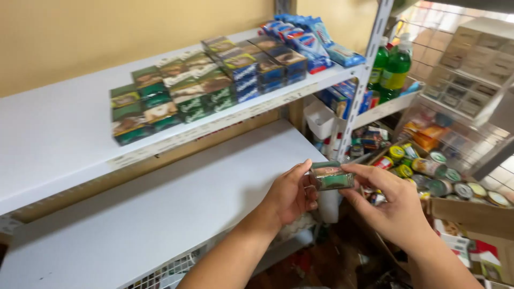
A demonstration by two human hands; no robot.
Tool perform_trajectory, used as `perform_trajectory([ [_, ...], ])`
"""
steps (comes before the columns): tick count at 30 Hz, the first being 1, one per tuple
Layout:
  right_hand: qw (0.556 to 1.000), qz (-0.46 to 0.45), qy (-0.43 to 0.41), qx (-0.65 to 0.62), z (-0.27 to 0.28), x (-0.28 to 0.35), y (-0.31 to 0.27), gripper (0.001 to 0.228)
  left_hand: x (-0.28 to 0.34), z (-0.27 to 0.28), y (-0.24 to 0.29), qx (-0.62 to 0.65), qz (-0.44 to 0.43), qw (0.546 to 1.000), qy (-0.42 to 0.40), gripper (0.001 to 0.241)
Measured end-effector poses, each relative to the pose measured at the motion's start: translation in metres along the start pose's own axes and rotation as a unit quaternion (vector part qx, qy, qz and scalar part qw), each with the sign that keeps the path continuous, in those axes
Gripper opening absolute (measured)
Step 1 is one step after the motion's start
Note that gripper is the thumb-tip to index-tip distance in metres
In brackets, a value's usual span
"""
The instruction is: The person is stocking and organizing packs of cigarettes on a store shelf from a cardboard box.
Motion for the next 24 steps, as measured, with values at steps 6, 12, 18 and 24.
perform_trajectory([
  [6,0.999,0.037,0.002,0.004,-0.025,0.016,-0.019,0.048,0.033,0.026,0.017,-0.024,-0.044,0.999,-0.02,0.033],
  [12,0.996,0.085,-0.011,-0.018,-0.043,0.022,-0.049,0.046,0.066,0.013,0.05,-0.03,-0.054,0.998,0.016,0.027],
  [18,0.984,0.166,-0.011,-0.06,-0.069,0.009,-0.092,0.041,0.102,0.039,0.098,-0.083,-0.194,0.977,0.022,0.032],
  [24,0.968,0.234,0.05,-0.078,-0.101,-0.014,-0.138,0.036,0.165,0.038,0.194,-0.419,-0.47,0.776,0.025,0.035],
])
Point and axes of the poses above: each hand's wrist, its own x-axis away from the middle knuckle, its own z-axis out of the back of the hand, y = z × x, the point moved 3 cm from there along -x, towards the middle knuckle, and after that the axes turned 12 degrees about -z, right-handed, at the moved point
